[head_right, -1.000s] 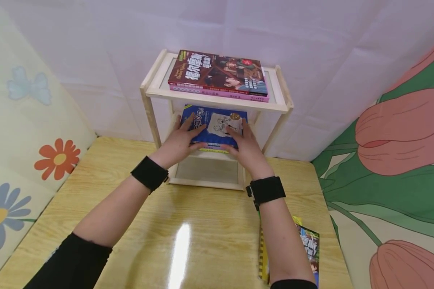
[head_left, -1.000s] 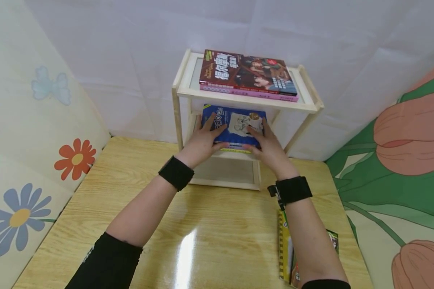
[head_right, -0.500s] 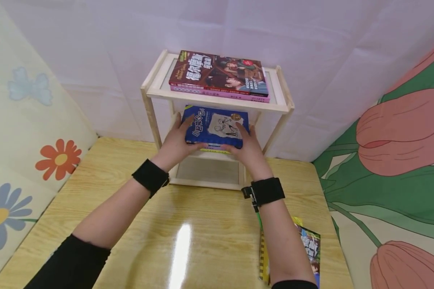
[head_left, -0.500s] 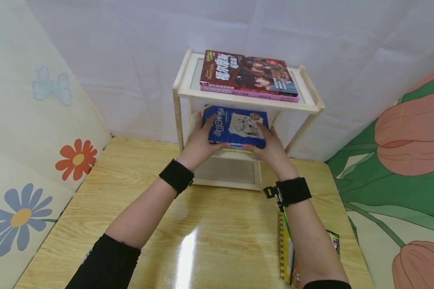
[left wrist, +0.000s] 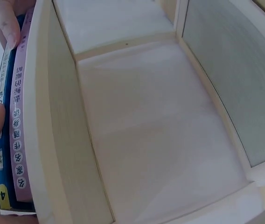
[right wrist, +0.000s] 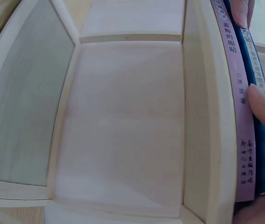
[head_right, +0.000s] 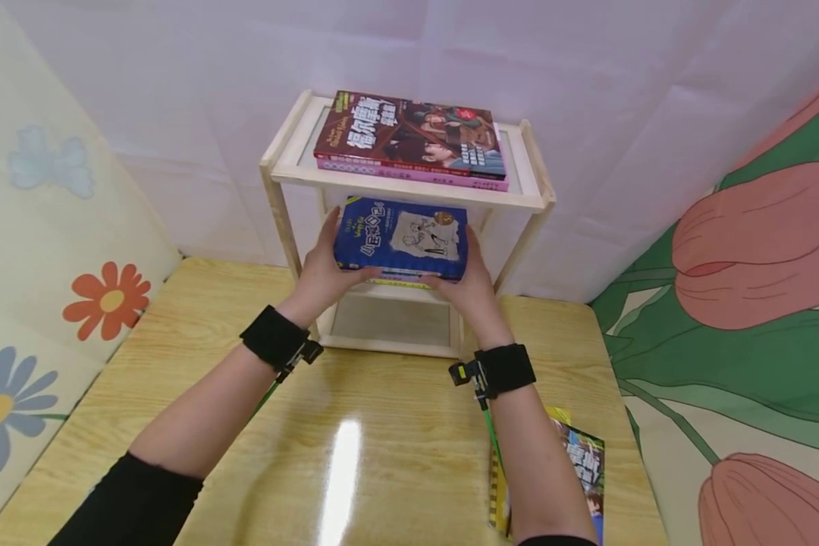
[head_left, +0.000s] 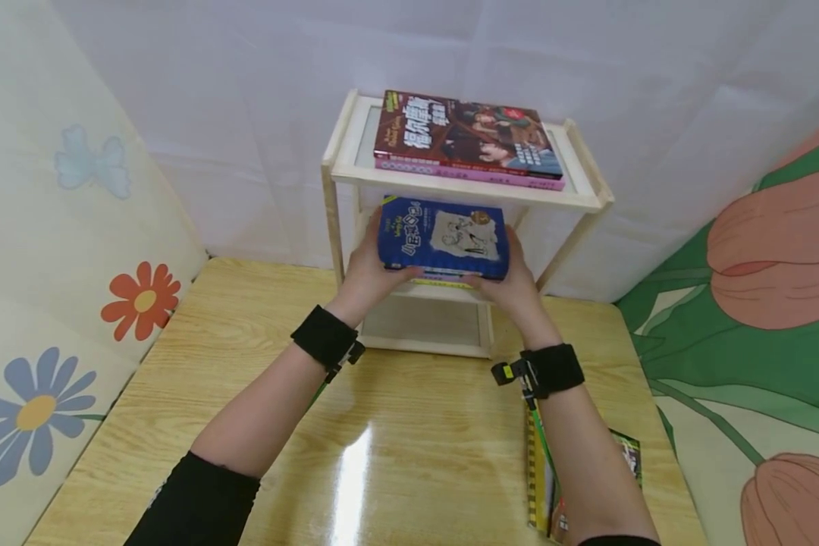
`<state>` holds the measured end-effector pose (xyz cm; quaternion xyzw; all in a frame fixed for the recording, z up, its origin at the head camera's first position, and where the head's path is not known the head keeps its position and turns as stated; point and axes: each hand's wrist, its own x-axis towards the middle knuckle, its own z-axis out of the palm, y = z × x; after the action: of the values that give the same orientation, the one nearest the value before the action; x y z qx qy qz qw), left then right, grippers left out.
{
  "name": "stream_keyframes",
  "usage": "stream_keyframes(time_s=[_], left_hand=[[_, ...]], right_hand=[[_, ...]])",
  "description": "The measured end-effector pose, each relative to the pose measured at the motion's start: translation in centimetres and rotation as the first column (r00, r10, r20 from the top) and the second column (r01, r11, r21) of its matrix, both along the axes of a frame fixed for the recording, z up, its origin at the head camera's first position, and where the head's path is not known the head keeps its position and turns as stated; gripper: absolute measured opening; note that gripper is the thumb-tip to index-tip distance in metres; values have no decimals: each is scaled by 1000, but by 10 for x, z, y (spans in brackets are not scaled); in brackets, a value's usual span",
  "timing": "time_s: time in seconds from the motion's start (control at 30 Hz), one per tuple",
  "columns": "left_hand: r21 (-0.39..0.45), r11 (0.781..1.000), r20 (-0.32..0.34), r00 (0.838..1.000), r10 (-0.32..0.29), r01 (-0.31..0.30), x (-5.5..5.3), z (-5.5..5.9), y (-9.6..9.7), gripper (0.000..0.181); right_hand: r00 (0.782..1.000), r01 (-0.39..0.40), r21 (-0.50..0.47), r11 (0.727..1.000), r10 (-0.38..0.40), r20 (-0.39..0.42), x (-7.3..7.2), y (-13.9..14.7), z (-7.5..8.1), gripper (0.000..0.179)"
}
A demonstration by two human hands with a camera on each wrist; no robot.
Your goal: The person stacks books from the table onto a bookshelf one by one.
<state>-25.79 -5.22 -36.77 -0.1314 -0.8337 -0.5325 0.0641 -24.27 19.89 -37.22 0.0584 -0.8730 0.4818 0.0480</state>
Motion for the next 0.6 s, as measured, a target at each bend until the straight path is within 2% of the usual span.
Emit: stream_keyframes(time_s=[0.17, 0.27, 0.6], left_hand=[[18, 999, 29, 998, 50, -50, 2, 1, 0, 117], [39, 996, 38, 996, 80, -81, 4, 0, 0, 111], [-30, 980, 7, 980, 198, -197, 9, -4, 6, 99]], right_hand=[[996, 81, 9, 997, -81, -39, 4, -2, -4, 116], [992, 99, -4, 995, -99, -79, 6, -4, -5, 115], [972, 198, 52, 979, -189, -142, 18, -13, -1, 104]])
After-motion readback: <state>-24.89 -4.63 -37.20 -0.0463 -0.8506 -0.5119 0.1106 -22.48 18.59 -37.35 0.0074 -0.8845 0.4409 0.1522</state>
